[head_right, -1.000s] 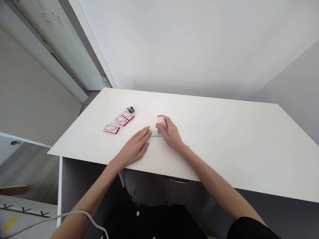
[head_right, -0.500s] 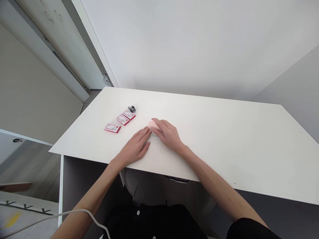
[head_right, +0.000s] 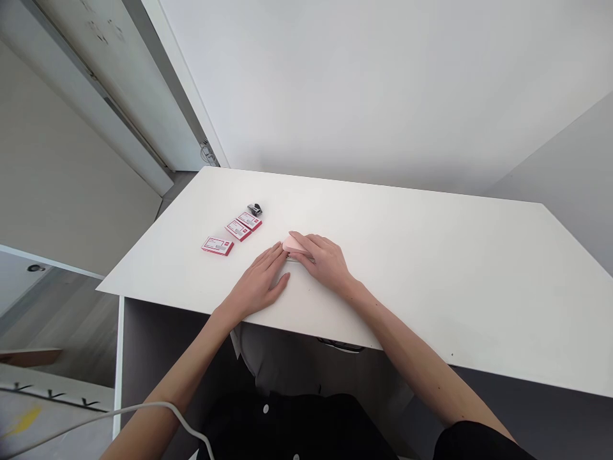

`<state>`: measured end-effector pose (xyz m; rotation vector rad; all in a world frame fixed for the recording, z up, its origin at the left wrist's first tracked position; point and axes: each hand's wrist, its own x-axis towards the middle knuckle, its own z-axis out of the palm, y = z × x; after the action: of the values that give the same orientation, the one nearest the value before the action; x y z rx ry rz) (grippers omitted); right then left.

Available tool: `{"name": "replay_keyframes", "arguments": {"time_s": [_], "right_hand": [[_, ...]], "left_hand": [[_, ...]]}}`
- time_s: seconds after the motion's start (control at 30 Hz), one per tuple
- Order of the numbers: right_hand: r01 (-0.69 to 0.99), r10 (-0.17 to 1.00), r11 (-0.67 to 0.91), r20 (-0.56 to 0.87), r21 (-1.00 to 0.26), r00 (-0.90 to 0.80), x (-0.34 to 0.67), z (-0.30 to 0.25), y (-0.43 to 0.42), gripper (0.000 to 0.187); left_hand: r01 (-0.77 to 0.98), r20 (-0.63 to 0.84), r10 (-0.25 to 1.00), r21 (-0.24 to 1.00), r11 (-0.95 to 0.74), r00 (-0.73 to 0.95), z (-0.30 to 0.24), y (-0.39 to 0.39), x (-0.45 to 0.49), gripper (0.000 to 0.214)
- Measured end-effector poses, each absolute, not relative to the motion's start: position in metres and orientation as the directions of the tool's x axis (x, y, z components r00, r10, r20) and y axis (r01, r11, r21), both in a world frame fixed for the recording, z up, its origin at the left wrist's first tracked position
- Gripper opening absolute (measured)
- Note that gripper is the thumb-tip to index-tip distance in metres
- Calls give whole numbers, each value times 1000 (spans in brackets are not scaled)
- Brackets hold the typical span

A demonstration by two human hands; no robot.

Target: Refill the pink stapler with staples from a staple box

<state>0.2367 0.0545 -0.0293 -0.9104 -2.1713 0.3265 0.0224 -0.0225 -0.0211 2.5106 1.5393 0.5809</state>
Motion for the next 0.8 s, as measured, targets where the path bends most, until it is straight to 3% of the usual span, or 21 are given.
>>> {"name": "replay_keyframes", "arguments": {"time_s": [0.2,0.4,0.6,0.8], "right_hand": [[548,789,614,460,-568,-407,238,-27,52,46],[491,874,483,371,-725,-314,243,-32,56,55],[436,908,398,278,-807,-315,246,-35,61,71],[387,933,291,168,-875,-319,244,-28,57,84]], "left_hand": [[871,329,896,289,-397,299,-23,-22,22,55],[937,476,878,328,-119,-55,-21,-16,10,52],[940,456,844,306,149,-282,-19,1,-32,72],[916,342,882,345,204,-325,-11,17,-57,85]]}}
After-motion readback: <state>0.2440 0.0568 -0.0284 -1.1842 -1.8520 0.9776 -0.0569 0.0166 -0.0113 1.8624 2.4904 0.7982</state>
